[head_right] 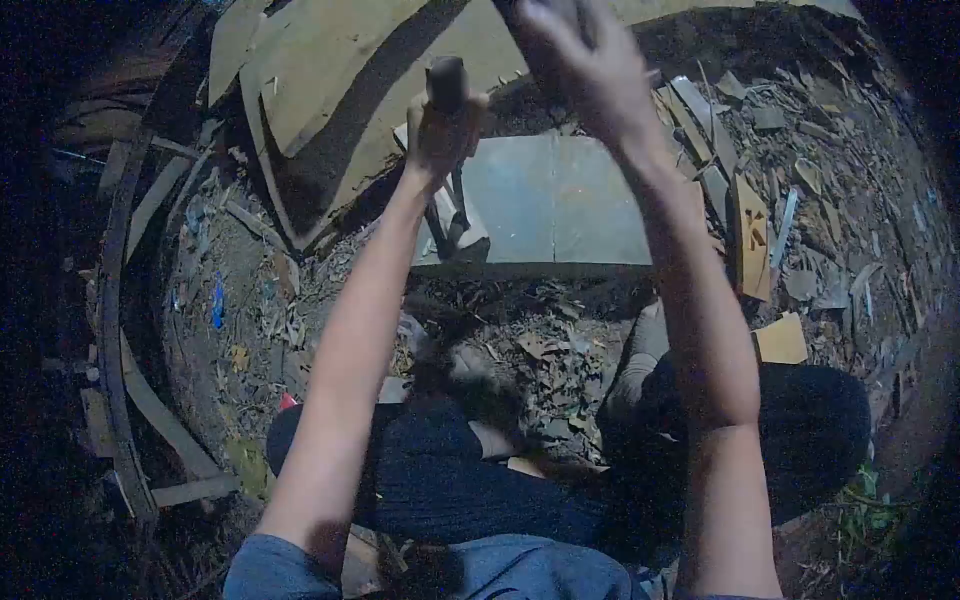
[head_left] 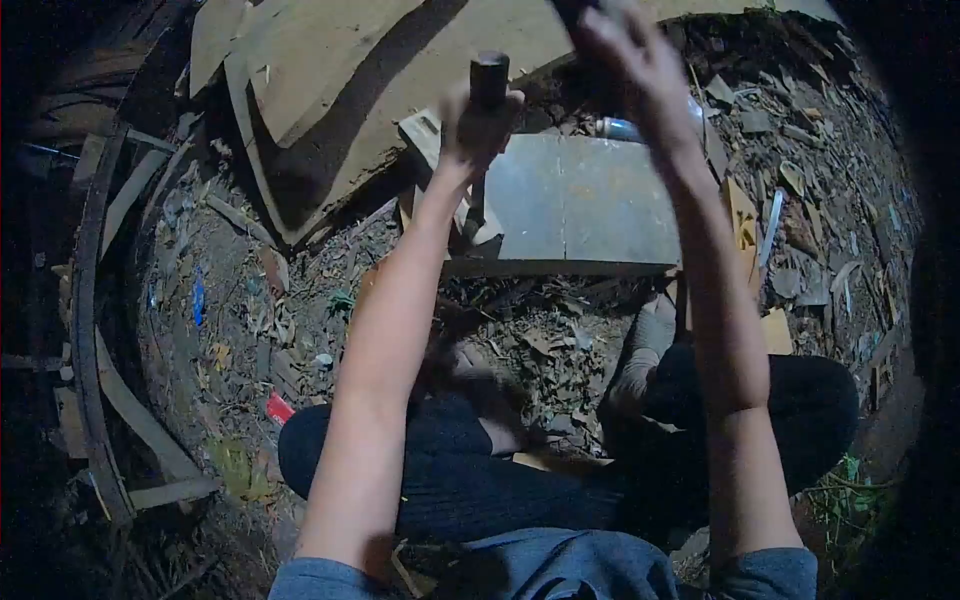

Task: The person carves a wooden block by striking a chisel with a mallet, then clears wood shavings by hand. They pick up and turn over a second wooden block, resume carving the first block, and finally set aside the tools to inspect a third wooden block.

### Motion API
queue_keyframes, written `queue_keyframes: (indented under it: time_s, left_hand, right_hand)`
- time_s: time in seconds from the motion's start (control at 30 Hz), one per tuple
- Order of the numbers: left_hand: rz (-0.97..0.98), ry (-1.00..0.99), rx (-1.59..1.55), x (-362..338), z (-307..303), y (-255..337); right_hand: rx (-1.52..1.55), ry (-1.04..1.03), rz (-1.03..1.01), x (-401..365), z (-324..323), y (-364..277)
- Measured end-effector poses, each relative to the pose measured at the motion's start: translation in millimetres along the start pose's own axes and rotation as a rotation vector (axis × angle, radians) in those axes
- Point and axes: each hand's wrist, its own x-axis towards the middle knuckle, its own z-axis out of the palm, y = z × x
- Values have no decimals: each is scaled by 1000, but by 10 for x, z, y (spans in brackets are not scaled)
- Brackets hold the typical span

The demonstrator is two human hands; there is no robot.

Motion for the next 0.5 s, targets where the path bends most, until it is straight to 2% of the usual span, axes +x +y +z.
queue_keyframes:
  time_s: [0.07, 0.13, 0.17, 0.23, 0.27, 0.3, 0.37, 0.4, 0.43, 0.5]
  left_hand:
    - [63, 12, 143, 52, 27, -105]
    - [54, 8, 183, 50, 60, -169]
    - [42, 7, 231, 52, 70, -216]
    - [573, 150, 722, 129, 151, -242]
    - [639, 143, 836, 93, 167, -206]
    - [642, 152, 839, 64, 182, -186]
    - [72, 1, 196, -118, 226, -24]
    - [127, 22, 215, -121, 257, -40]
    - [128, 22, 219, -134, 237, -69]
    - [122, 5, 306, -96, 236, -87]
  right_hand:
    - [58, 3, -54, 33, -9, -509]
    - [-141, -31, -220, 28, 34, -694]
    - [-455, -7, -265, 19, 115, -628]
    - [-870, -239, -127, -155, 189, -597]
    - [-896, -298, -98, -112, 112, -678]
    - [-897, -299, -107, -37, 82, -678]
    - [-349, -118, -343, 27, 126, -767]
    - [-264, -141, -242, 3, 60, -848]
    - [-268, -72, -296, -4, 71, -891]
    - [-502, -74, -356, -44, 126, -763]
